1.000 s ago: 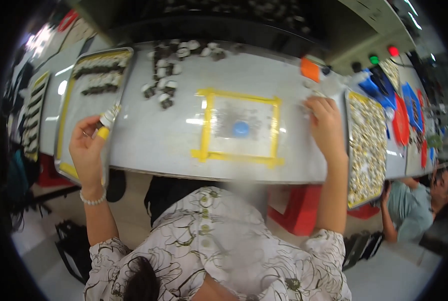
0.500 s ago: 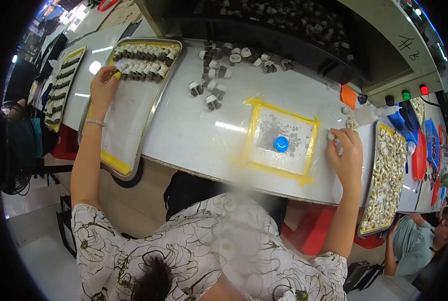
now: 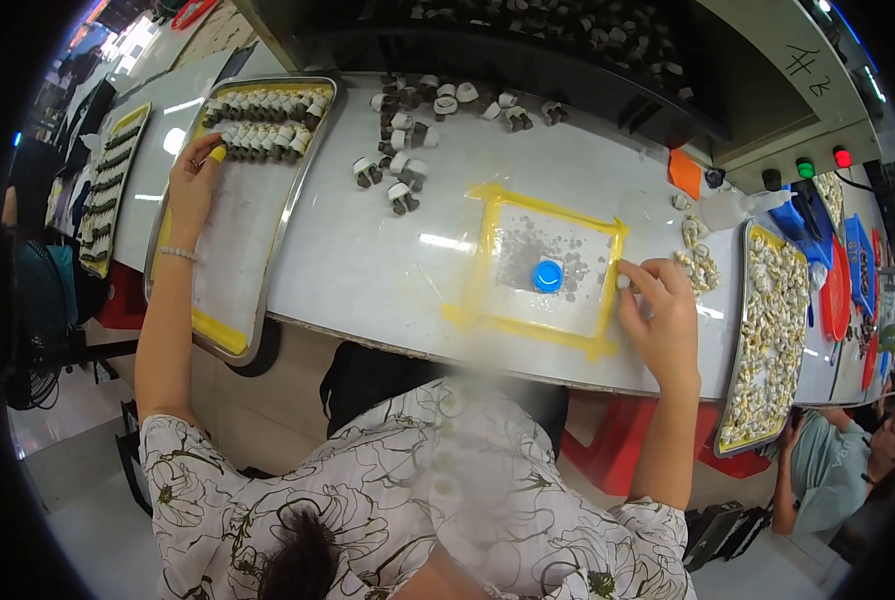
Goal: The person fits small rubber or plastic components into plastic housings by hand, then organizes the assembled housings on trays.
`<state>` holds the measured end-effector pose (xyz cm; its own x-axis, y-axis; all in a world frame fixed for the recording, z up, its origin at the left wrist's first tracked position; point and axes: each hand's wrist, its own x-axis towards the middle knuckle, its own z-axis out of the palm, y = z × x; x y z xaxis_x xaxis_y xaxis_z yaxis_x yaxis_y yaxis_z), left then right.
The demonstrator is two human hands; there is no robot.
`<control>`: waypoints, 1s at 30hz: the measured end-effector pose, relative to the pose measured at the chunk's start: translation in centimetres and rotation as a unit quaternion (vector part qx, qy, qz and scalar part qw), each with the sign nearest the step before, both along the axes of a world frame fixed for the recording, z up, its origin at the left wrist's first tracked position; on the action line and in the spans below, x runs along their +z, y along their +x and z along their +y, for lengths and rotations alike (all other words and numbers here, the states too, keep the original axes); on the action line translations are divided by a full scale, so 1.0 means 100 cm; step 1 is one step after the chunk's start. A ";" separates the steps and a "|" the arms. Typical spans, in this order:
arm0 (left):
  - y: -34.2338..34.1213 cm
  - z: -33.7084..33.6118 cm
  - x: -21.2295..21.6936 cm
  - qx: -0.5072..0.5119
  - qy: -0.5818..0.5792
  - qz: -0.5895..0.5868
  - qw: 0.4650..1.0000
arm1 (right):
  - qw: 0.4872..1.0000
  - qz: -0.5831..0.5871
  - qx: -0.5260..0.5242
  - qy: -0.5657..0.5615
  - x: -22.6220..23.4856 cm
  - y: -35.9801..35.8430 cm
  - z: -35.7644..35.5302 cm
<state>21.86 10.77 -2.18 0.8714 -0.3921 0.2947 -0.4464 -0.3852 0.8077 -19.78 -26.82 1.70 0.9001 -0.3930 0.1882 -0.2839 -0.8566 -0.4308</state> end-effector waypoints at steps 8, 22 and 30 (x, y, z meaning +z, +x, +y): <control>-0.049 -0.023 0.029 0.024 0.075 -0.113 0.990 | 0.999 -0.024 -0.018 0.023 -0.003 0.000 0.000; -0.204 -0.149 0.017 -0.105 0.203 -0.196 0.954 | 0.995 -0.085 0.034 0.039 0.001 0.010 0.008; -0.199 -0.148 0.025 -0.116 0.201 -0.147 0.961 | 0.991 -0.049 0.104 0.069 0.008 0.035 0.026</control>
<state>1.97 -4.04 0.28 0.6480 -0.7005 0.2988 -0.7452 -0.5021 0.4389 -16.30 -24.19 2.54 0.9447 -0.2280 0.2356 -0.0578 -0.8232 -0.5648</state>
